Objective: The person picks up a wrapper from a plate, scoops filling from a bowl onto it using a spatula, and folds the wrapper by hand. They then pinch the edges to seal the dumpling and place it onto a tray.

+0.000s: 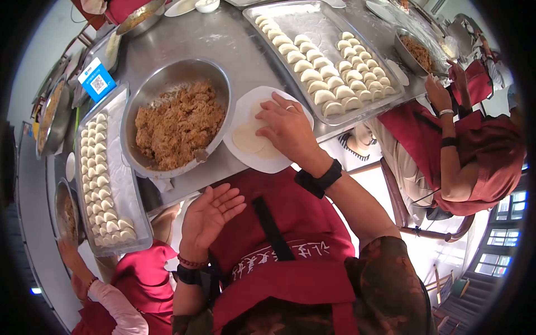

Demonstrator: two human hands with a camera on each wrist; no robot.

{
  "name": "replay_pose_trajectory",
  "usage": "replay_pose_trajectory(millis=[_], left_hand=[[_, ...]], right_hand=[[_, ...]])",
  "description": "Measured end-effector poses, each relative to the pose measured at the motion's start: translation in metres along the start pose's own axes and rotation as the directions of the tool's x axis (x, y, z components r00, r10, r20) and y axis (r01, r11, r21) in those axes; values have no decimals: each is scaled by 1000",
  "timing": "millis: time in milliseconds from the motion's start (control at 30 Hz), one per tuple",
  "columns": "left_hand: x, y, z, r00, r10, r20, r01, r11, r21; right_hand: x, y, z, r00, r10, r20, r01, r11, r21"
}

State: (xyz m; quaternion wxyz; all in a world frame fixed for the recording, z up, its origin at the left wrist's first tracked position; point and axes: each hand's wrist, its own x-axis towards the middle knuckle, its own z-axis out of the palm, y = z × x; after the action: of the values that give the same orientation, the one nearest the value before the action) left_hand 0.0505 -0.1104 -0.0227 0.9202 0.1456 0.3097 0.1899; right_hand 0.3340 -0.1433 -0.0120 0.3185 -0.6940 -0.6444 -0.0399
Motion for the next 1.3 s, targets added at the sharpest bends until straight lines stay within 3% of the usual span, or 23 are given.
replay_pose_trajectory(millis=[367, 433, 533, 600, 667, 733, 767, 867, 1167, 1233, 1300], left_hand=[[-2, -3, 3, 1000, 3, -4, -3, 1000, -10], [-2, -4, 2, 1000, 4, -1, -4, 1000, -23], [-1, -4, 0, 1000, 7, 4, -6, 1000, -30], [-1, -4, 1, 1000, 8, 3, -8, 1000, -28], [-1, -3, 4, 1000, 9, 3, -9, 1000, -24], [0, -3, 5, 1000, 12, -2, -12, 1000, -22], [0, -4, 5, 1000, 13, -5, -13, 1000, -22], [1, -5, 12, 1000, 9, 21, -8, 1000, -28], [-2, -12, 32, 957, 143, 251, -138, 990, -39], [-3, -16, 30, 960, 211, 184, -206, 977, -46], [-5, -17, 25, 958, 253, 133, -248, 967, -57]], right_hand=[[4, -1, 13, 996, -85, -25, 81, 988, -134], [6, 3, 16, 998, -50, -46, 45, 994, -100], [10, 4, 11, 962, 274, 4, -266, 931, 250], [12, 9, 8, 881, 470, 45, -387, 662, 642], [14, 13, 2, 809, 572, 134, -375, 328, 867], [14, 17, -9, 773, 598, 212, -290, 35, 957], [8, 23, -13, 794, 568, 214, -266, 9, 964], [2, 4, -25, 791, 500, 354, -206, -327, 922], [-35, -98, -14, 732, 285, 619, -499, -394, 772], [-38, -110, -9, 684, 272, 677, -579, -362, 731], [-37, -118, -11, 730, 273, 627, -646, -25, 763]])
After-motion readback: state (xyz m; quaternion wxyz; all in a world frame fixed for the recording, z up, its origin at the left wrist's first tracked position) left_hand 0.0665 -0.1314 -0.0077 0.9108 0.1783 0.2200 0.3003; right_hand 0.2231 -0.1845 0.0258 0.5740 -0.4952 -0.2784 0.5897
